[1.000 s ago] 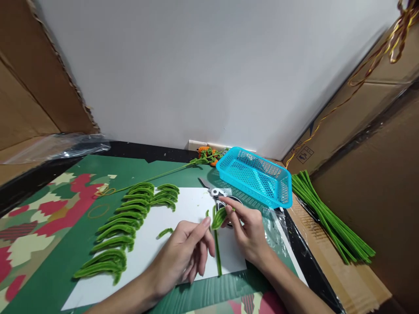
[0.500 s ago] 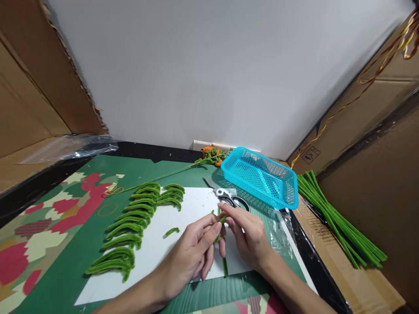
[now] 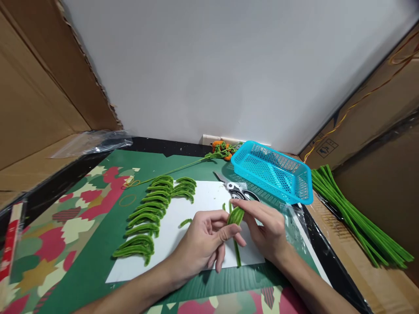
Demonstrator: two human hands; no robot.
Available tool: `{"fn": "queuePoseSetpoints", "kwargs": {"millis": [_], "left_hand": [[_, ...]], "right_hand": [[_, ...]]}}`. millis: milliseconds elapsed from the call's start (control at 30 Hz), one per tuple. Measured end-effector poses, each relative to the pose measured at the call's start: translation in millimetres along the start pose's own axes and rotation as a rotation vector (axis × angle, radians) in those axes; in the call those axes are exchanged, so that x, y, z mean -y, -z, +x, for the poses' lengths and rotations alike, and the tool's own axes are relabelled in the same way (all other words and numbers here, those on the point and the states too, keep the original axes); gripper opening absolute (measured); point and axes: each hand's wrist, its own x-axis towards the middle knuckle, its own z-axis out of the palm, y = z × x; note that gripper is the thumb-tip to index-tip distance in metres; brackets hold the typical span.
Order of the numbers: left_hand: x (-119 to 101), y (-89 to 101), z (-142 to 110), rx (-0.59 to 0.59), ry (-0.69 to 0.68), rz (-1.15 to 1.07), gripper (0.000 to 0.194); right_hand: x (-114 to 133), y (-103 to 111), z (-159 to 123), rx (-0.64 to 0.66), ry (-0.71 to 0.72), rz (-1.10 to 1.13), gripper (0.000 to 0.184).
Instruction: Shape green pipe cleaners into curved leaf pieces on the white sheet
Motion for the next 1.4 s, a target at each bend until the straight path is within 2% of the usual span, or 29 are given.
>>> {"fn": "queuePoseSetpoints", "kwargs": {"millis": [267, 467, 667, 833, 1000, 1100, 1233, 1300, 1400], "left_hand": [[4, -1.4, -1, 0.023, -0.005, 0.033, 0.044], [1, 1.6, -2, 0.000, 0.018, 0.075, 0.045], [3, 4.9, -1, 0.030, 0.083, 0.036, 0.049], [1, 2.1, -2, -0.008, 0.038, 0.051, 0.046], [-2, 0.2, -1, 0.000, 0.051, 0.039, 0.045], [-4, -2.0, -1, -0.084, 0.044, 0.026, 0.051], [-9, -1.9, -2, -0.266, -0.030, 0.088, 0.065], [-13, 0.3, -3, -0.352, -0.105, 0.159, 0.061], [-27, 4.5, -2, -0.489, -0.245, 0.258, 0.051]], "right_hand": [[-2, -3, -3, 0.081, -0.030, 0.071, 0.028], [1, -4, -4, 0.106, -0.089, 0.075, 0.026], [3, -3, -4, 0.087, -0.114, 0.053, 0.023], [1, -3, -5, 0.145, -0.127, 0.061, 0.023], [-6, -3, -5, 0.084, -0.078, -0.031, 0.025], [-9, -2, -3, 0.016, -0.062, -0.072, 0.020], [-8, -1, 0, -0.044, -0.098, -0.126, 0.012], [-6, -1, 0, -0.037, -0.127, -0.137, 0.013], [-3, -2, 0, 0.042, -0.158, -0.133, 0.017]]}}
